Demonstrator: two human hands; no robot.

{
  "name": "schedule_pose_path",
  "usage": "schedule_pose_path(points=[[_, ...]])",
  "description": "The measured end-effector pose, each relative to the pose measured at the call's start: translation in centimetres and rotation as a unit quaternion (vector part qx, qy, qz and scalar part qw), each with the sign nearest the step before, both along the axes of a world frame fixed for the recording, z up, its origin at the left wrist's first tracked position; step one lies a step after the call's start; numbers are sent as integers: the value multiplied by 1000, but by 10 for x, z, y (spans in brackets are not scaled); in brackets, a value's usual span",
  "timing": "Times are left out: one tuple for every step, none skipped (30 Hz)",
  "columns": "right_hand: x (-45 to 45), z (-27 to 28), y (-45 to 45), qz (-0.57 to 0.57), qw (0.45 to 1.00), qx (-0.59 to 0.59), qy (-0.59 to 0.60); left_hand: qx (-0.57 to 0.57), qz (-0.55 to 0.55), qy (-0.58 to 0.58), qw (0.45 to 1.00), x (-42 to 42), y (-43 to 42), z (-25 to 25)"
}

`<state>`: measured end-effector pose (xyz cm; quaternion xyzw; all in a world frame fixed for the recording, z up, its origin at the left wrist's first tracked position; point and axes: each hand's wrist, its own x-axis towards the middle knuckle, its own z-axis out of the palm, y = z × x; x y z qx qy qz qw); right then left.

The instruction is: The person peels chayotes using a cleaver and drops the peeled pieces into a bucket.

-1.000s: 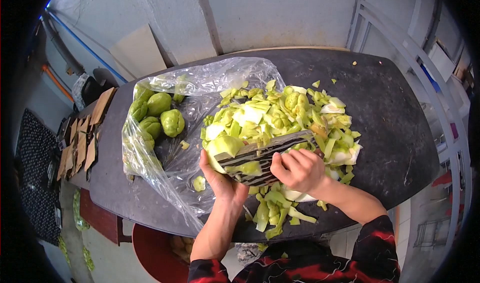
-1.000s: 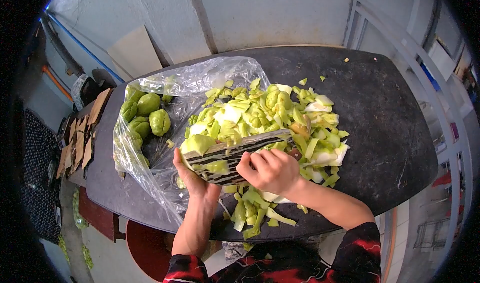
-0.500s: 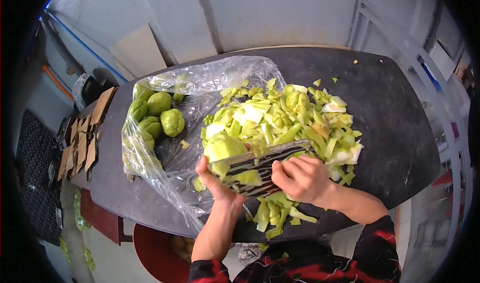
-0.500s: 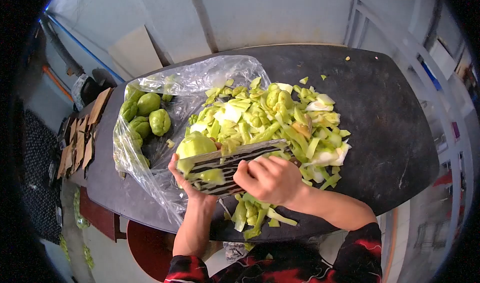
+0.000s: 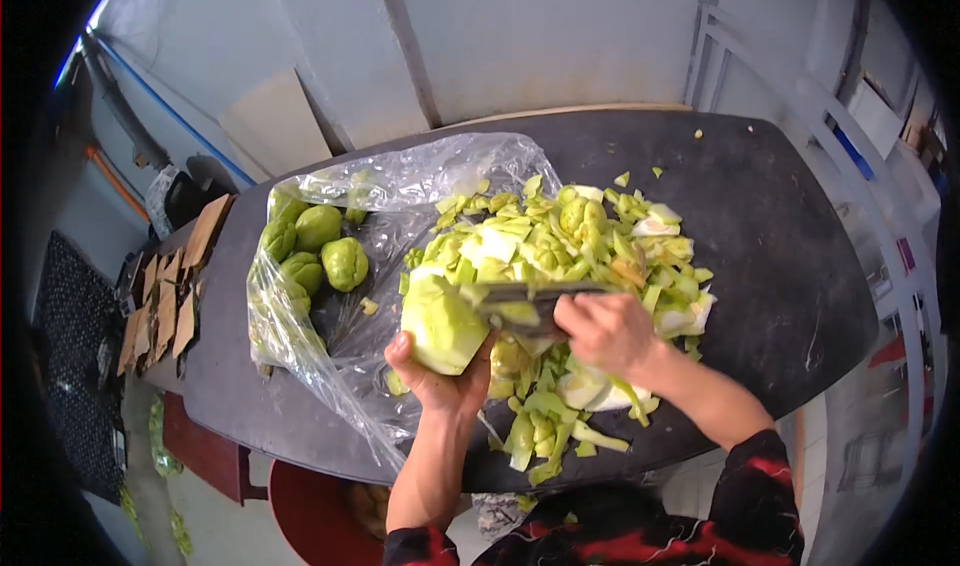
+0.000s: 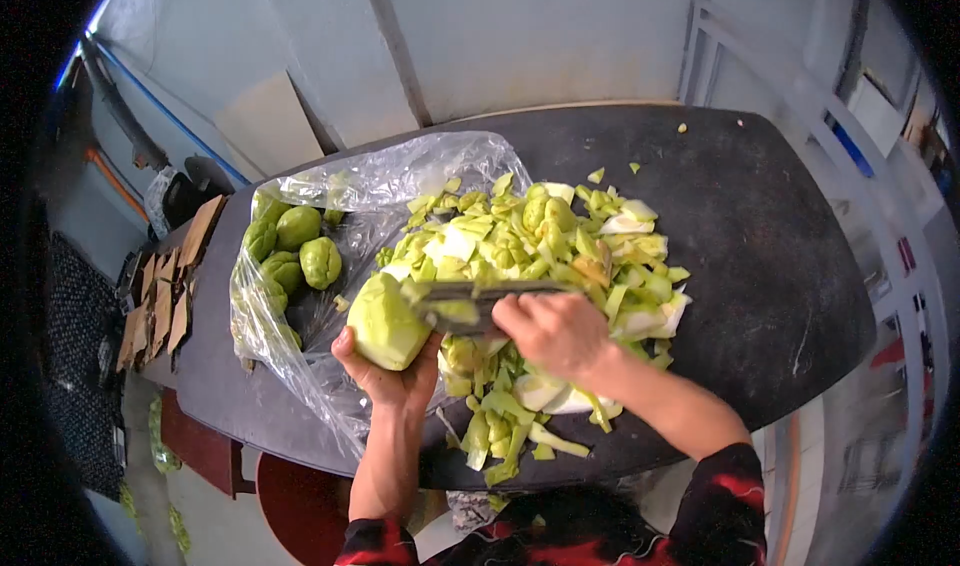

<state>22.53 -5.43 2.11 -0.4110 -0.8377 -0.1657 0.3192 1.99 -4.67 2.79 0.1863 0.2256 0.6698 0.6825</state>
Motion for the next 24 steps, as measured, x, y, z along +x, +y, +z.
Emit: schedule_pose_path(points=[[0, -1, -1, 2, 1000, -1, -4, 3, 0, -24, 1000, -3, 4, -7], [-9, 2, -9, 28, 999, 22, 9, -8, 2, -21, 1000, -8, 1, -14], [-16, 7, -14, 53, 997, 53, 23, 0, -17, 13, 1000, -12, 2, -17], [-20, 15, -19, 78, 994, 65, 25, 14, -37, 46, 998, -13, 5, -18], [-23, 19, -23, 87, 994, 67, 24, 11, -41, 44, 998, -15, 6, -16], [-25, 21, -26, 95, 993, 68, 20, 9, -42, 44, 998, -17, 8, -20], [-26, 21, -28, 93, 993, 66, 19, 52, -89, -2, 995, -20, 12, -27], [-26, 22, -31, 90, 993, 74, 9, 96, -134, -49, 985, -22, 14, -31], [-27, 22, -31, 88, 993, 83, -1, 97, -135, -49, 985, -20, 12, -28], [-27, 22, -31, 88, 993, 84, -1, 83, -109, -20, 990, -17, 8, -22], [-26, 21, -29, 80, 993, 90, 1, 69, -83, 9, 994, -14, 3, -15], [-25, 19, -27, 72, 993, 96, 3, 54, -56, 38, 996, -11, -1, -11], [-18, 10, -18, 38, 995, 88, -35, 22, -29, 44, 998, -10, -4, -10], [-15, -1, -7, 1, 998, 61, -8, -11, 19, -18, 1000, -10, 6, -19], [-10, -1, -2, -25, 999, 26, -7, -6, 2, -28, 1000, -12, 5, -18], [-8, 1, 1, -51, 999, -9, -4, -1, -16, -38, 999, -14, 4, -15], [-8, 1, 2, -51, 999, -6, -4, 2, -15, -38, 999, -14, 5, -13], [-7, 1, 0, -18, 1000, 9, 11, 22, -20, -44, 999, -12, 6, -9], [-7, 2, -5, 14, 999, 18, 29, 36, -26, -48, 998, -11, 4, -8], [-11, 4, -13, 14, 999, 10, 33, 28, -25, -44, 998, -13, 1, -12], [-15, 9, -16, 39, 999, 16, 35, 47, -31, -1, 998, -14, 2, -15], [-17, 14, -19, 62, 997, 22, 38, 66, -39, 42, 996, -14, 3, -18], [-18, 17, -24, 61, 998, 25, 22, 80, -42, 29, 995, -14, 2, -23], [-19, 20, -28, 59, 998, 24, 22, 79, -44, 29, 995, -13, 2, -24]])
